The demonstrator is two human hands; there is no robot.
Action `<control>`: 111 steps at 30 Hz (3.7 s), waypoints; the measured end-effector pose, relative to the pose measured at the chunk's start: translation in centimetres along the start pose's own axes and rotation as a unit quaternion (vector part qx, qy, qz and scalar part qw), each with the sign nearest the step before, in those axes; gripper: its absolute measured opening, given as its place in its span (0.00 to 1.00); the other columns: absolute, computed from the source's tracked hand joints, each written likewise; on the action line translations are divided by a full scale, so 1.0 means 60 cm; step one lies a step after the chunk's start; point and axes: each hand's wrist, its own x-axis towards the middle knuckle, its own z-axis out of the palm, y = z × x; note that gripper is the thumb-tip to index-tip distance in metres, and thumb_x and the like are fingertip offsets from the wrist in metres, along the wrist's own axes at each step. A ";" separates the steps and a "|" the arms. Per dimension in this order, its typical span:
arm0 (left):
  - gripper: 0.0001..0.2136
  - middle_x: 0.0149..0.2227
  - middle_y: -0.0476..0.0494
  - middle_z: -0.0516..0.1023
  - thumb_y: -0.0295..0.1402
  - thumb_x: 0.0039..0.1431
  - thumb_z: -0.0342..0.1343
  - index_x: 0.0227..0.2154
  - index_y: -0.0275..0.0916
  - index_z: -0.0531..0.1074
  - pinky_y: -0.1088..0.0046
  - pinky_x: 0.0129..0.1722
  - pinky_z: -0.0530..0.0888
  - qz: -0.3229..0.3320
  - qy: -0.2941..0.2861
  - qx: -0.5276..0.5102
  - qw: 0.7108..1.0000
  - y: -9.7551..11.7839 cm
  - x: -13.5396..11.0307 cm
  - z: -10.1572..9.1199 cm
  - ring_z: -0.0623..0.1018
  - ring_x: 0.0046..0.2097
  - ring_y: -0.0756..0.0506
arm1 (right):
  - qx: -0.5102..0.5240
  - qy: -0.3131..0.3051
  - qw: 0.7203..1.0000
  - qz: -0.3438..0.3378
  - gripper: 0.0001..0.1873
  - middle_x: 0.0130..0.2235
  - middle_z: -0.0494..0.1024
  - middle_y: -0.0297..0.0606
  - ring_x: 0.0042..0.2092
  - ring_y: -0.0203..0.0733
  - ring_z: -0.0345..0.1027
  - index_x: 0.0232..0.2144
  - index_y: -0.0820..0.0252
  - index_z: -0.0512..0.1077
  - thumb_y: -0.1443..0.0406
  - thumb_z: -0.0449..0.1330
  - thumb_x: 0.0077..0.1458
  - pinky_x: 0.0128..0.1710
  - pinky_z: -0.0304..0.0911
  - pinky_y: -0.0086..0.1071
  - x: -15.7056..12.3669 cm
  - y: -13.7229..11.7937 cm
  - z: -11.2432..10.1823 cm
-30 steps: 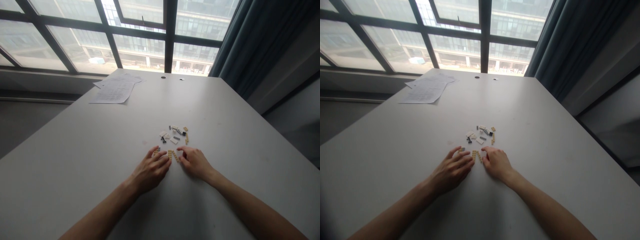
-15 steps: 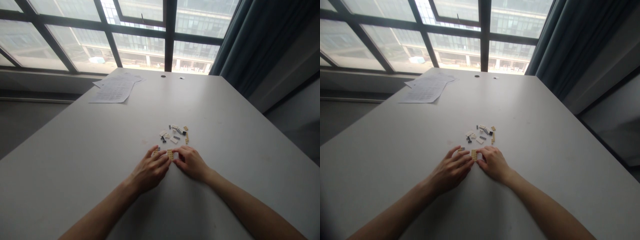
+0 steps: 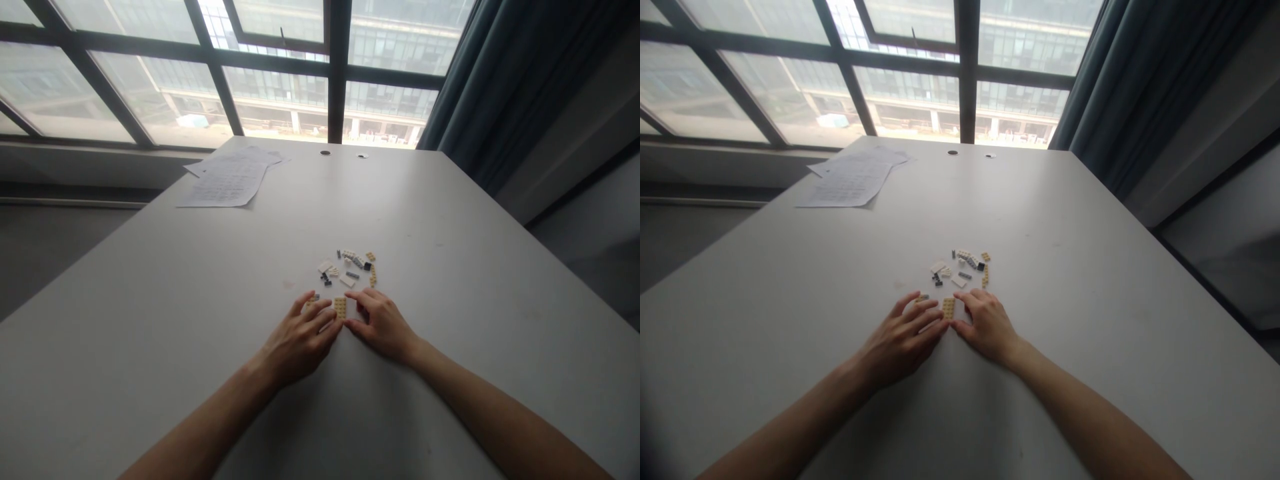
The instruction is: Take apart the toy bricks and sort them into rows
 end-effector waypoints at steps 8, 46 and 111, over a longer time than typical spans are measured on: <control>0.07 0.41 0.42 0.78 0.27 0.60 0.53 0.40 0.37 0.73 0.51 0.61 0.60 -0.020 0.025 0.015 0.999 0.002 0.002 -0.002 0.73 0.52 0.41 | -0.055 -0.008 0.998 -0.003 0.25 0.45 0.71 0.42 0.47 0.46 0.65 0.53 0.59 0.69 0.58 0.62 0.55 0.50 0.60 0.39 0.002 -0.009 0.002; 0.18 0.38 0.41 0.78 0.37 0.56 0.62 0.48 0.39 0.69 0.64 0.42 0.73 -0.090 0.259 -0.047 0.961 0.015 0.013 -0.015 0.77 0.42 0.42 | 0.792 -0.092 0.547 0.255 0.23 0.23 0.62 0.28 0.26 0.29 0.50 0.31 0.64 0.79 0.50 0.70 0.41 0.30 0.54 0.26 -0.016 -0.068 0.018; 0.05 0.32 0.47 0.77 0.26 0.57 0.60 0.36 0.41 0.75 0.75 0.35 0.74 -0.125 0.224 -0.170 0.951 0.001 0.007 -0.005 0.76 0.33 0.50 | 0.185 0.041 0.982 -0.023 0.08 0.37 0.75 0.39 0.35 0.40 0.68 0.37 0.53 0.78 0.61 0.63 0.54 0.37 0.63 0.35 -0.005 -0.049 -0.037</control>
